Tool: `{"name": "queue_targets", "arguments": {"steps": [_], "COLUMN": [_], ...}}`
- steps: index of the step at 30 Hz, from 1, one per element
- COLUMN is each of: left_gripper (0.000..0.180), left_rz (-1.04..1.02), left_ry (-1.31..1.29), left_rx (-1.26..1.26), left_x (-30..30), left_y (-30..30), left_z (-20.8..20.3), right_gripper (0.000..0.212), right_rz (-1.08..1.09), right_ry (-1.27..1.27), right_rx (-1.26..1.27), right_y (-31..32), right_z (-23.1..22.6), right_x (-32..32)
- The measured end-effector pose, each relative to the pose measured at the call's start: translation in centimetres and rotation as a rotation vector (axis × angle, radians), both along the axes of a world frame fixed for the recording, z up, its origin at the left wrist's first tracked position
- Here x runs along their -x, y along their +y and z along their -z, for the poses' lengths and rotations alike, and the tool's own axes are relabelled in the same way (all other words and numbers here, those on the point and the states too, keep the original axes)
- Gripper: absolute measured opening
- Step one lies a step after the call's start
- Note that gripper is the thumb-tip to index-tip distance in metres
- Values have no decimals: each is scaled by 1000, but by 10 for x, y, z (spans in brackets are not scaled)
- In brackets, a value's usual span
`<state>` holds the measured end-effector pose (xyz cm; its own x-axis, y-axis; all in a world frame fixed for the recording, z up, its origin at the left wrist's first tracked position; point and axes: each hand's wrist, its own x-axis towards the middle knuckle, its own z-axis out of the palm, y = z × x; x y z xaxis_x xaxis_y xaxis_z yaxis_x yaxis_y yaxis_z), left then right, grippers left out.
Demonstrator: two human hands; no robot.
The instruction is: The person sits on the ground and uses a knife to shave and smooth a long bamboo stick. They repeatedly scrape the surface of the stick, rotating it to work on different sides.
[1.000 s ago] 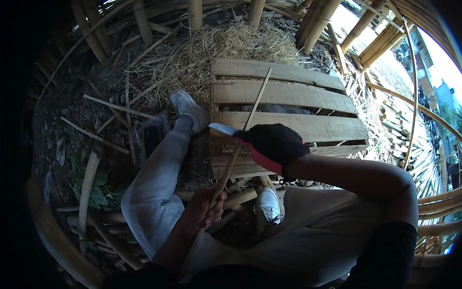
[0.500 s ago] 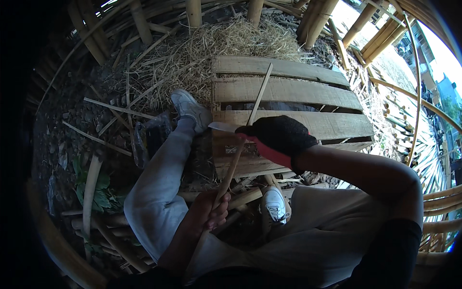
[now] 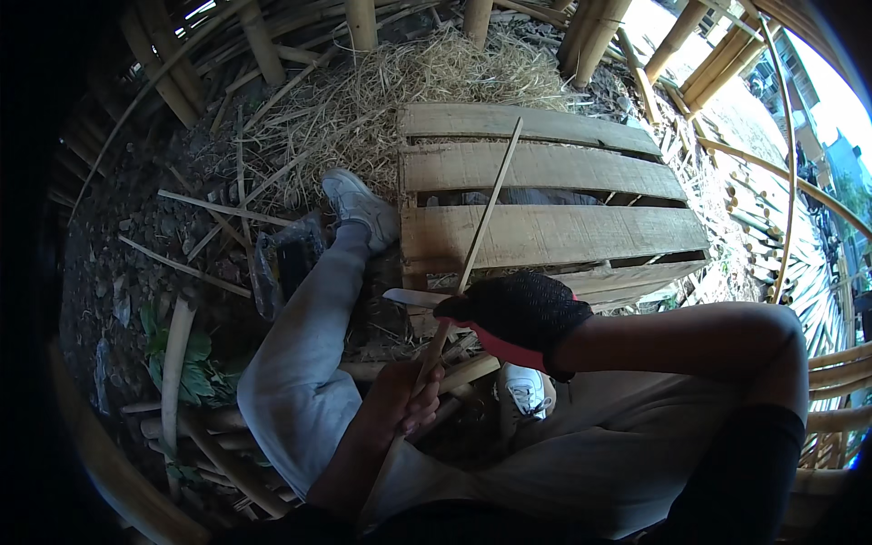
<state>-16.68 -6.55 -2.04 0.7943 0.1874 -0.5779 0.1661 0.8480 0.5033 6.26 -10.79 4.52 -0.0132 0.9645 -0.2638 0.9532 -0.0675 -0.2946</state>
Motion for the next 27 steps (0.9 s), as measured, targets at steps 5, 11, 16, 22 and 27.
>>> {"name": "queue_targets", "arguments": {"steps": [5,11,16,22,27], "left_gripper": [33,29,32,35,35], "left_rz": [-16,-11,-20,-24,-18], "left_ry": [-45,-23,-1,7,-60], "left_rx": [-18,-30,-21,-46,18], "left_x": [1,5,6,4,4], "left_y": [2,2,0,0,3], "left_z": [6,3,8,3,4], "right_gripper": [38,39,50,54,35], "right_rz": [109,141,218,43,221], "right_ry": [-77,29,132,-16,-23], "right_rx": [-90,-27,199,-103,39], "right_y": [34,33,9,10,38], "right_z": [-25,-34,-15,-13,-33], "right_x": [-25,-20,19,-5,-13]}}
